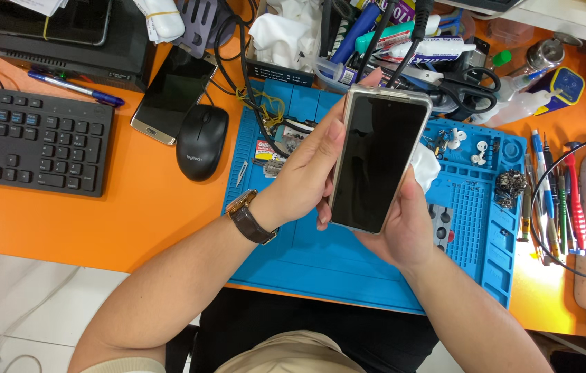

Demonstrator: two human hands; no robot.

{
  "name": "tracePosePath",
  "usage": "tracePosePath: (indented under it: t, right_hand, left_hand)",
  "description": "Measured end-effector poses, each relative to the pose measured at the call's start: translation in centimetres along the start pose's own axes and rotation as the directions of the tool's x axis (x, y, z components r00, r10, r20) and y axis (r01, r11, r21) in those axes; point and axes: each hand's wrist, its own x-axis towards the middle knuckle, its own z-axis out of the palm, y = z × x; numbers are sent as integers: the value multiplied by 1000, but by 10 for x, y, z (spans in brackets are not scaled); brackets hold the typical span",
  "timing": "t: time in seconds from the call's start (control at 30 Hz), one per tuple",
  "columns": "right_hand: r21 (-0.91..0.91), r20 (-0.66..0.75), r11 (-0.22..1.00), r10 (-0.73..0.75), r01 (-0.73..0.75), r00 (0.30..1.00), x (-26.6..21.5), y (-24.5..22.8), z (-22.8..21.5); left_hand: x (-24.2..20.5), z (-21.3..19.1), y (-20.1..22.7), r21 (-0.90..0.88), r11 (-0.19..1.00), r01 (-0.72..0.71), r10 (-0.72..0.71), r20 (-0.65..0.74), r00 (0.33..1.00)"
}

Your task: The person picks up a smartphone, wipes the screen and back with a white cloth, and then connects a charging cable to the device. The phone displays a charging animation and the Samsung Galaxy logo as it powers on.

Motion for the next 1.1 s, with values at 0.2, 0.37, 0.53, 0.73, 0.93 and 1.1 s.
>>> tracePosePath:
  t: [0.2,0.37,0.53,0.73,0.93,1.1]
  right_hand:
    - [-23,16,1000,-14,14,1000,0,-1,0]
    - [-13,2,1000,-2,2,1000,2,-3,3]
    - [-20,44,1000,-1,2,999,2,-4,2]
    - [-3,20,1000,8,-8,1000,3,-5,4]
    - [82,-41,992,-94,97,995,-5,10,-1]
    - [39,-67,962,-267,270,961,2,3,13]
  left_hand:
    - [0,1,0,24,995,94,-93,-29,995]
    - [1,1,1,9,999,39,-39,-23,999]
    - [1,5,5,-44,997,65,-66,-15,998]
    - [1,0,0,-34,999,35,-35,-3,999]
    - [3,2,-1,50,997,52,-51,-18,999]
    - [1,3,-9,-40,997,62,-64,-49,997]
